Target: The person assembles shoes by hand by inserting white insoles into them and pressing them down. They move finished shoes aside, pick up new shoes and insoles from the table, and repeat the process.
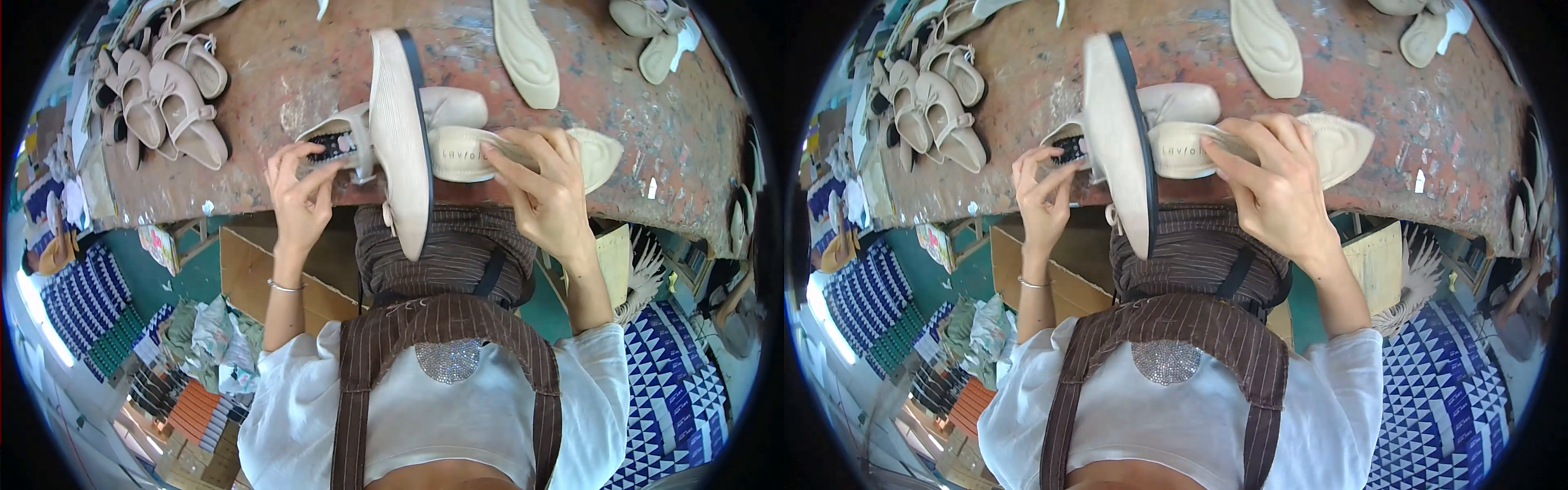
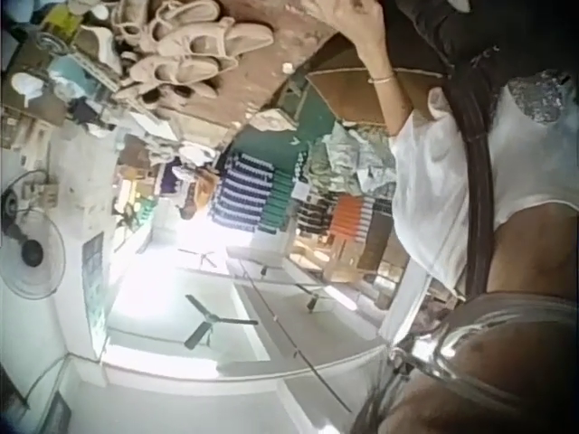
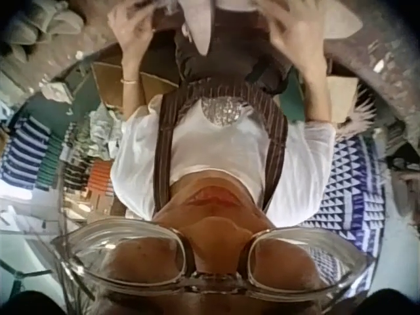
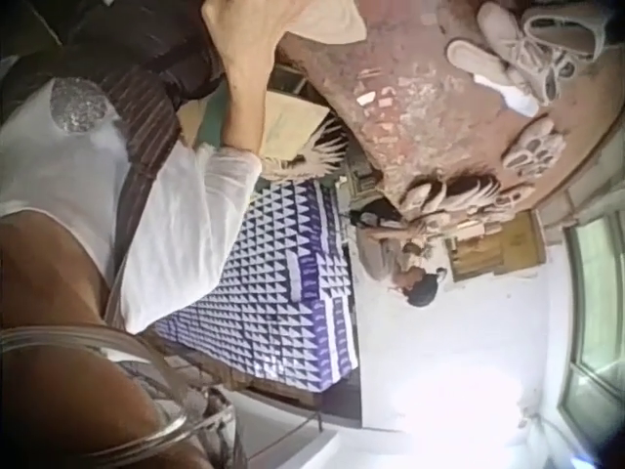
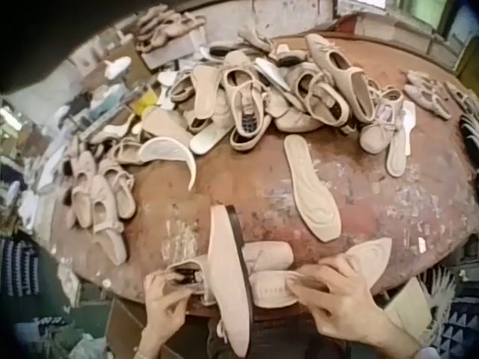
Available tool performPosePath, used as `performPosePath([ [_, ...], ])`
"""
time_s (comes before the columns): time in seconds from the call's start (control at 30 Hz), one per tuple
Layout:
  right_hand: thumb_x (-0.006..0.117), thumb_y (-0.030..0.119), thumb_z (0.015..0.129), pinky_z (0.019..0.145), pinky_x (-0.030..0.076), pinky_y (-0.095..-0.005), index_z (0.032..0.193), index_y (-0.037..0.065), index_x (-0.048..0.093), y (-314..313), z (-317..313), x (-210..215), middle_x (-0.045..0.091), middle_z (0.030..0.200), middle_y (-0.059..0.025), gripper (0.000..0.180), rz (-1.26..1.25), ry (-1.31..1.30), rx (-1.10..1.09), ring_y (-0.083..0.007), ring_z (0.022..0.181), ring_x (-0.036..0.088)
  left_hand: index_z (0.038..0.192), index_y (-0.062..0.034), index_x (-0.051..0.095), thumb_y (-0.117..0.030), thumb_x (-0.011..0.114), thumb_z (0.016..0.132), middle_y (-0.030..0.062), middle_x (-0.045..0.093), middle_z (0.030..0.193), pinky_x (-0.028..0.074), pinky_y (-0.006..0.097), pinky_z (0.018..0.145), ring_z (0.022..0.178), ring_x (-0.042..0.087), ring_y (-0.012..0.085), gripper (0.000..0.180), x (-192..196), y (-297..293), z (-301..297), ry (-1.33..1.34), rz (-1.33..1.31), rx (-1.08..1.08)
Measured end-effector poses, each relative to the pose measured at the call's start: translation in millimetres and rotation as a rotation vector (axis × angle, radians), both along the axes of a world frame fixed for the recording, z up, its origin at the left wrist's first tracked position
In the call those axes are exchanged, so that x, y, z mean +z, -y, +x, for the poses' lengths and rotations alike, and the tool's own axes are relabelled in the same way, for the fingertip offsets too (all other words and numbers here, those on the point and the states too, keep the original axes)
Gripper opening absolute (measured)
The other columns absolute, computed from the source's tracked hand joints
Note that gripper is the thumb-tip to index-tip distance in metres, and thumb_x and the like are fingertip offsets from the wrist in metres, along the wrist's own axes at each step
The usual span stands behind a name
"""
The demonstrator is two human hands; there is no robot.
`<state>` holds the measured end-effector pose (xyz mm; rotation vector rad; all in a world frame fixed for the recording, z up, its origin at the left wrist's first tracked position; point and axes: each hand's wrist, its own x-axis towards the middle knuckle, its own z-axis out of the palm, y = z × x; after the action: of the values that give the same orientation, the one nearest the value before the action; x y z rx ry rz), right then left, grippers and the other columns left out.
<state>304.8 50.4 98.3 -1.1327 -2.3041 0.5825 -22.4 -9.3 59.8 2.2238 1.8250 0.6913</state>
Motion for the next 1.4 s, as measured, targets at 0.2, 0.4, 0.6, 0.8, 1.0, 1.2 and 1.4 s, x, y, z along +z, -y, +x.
performPosePath([
  [0.2,0.072,0.004,0.077,0.086,0.042,-0.0372,0.112,0.010,0.074,6.4,-28.8,-8.8,0.065,0.110,-0.0108,0.035,-0.110,-0.147,-0.088,-0.0256,0.093,0.061,0.120,-0.0034,0.063,-0.017,0.075,0.064,0.0209,0.052,0.135,0.035,0.048,0.105,0.125,0.048,0.0400,0.059,8.4,-6.2,34.2,0.311,0.085,0.003],
  [0.4,0.073,0.009,0.086,0.089,0.047,-0.0281,0.117,0.010,0.073,1.1,-24.4,-24.3,0.065,0.114,-0.0129,0.032,-0.258,-0.469,-0.489,-0.0184,0.102,0.062,0.102,-0.0168,0.073,-0.031,0.082,0.066,0.0207,0.039,0.150,0.031,0.056,0.112,0.139,0.036,0.0418,0.040,15.3,-61.3,84.7,0.302,0.040,-0.430],
  [0.6,0.074,0.007,0.086,0.081,0.048,-0.0232,0.123,0.011,0.070,-18.5,-15.7,-24.3,0.066,0.107,-0.0059,0.038,-0.065,-0.440,-0.678,-0.0121,0.093,0.060,0.107,-0.0105,0.073,0.005,0.061,0.074,0.0170,0.053,0.137,0.044,0.042,0.104,0.127,0.050,0.0375,0.038,6.3,-105.2,107.7,0.395,-0.108,-0.359],
  [0.8,0.072,0.005,0.086,0.090,0.049,-0.0255,0.133,-0.002,0.058,-12.3,48.4,-8.4,0.066,0.124,-0.0128,0.050,-0.334,-0.782,-0.831,-0.0128,0.105,0.063,0.128,-0.0067,0.064,-0.010,0.058,0.098,0.0111,0.074,0.093,0.058,0.030,0.073,0.072,0.067,0.0153,0.030,54.9,-162.2,76.3,0.666,0.073,-0.191],
  [1.0,0.048,0.026,0.103,0.072,0.038,-0.0250,0.126,0.001,0.065,1.8,47.7,-2.4,0.061,0.101,-0.0013,0.038,-0.181,-0.398,-0.764,-0.0071,0.082,0.047,0.129,-0.0013,0.061,-0.021,0.060,0.098,0.0076,0.073,0.096,0.052,0.043,0.079,0.086,0.068,0.0310,0.037,41.5,-164.7,12.6,0.219,0.631,0.224],
  [1.2,0.067,0.007,0.080,0.093,0.045,-0.0378,0.116,0.005,0.071,-11.2,-6.6,-0.7,0.065,0.116,-0.0118,0.036,0.062,0.060,-0.073,-0.0302,0.105,0.058,0.131,-0.0025,0.058,-0.043,0.073,0.085,0.0197,0.052,0.108,0.048,0.039,0.076,0.080,0.059,0.0262,0.063,3.0,-9.2,14.0,-0.015,-0.213,0.683],
  [1.4,0.066,0.000,0.068,0.084,0.047,-0.0377,0.091,0.004,0.075,-38.4,-63.8,-18.8,0.069,0.103,-0.0046,0.025,0.148,0.132,0.143,-0.0241,0.093,0.060,0.131,0.0061,0.056,-0.024,0.088,0.071,0.0149,0.052,0.102,0.053,0.028,0.063,0.077,0.060,0.0159,0.074,-22.2,3.4,9.7,0.406,-0.229,0.584],
])
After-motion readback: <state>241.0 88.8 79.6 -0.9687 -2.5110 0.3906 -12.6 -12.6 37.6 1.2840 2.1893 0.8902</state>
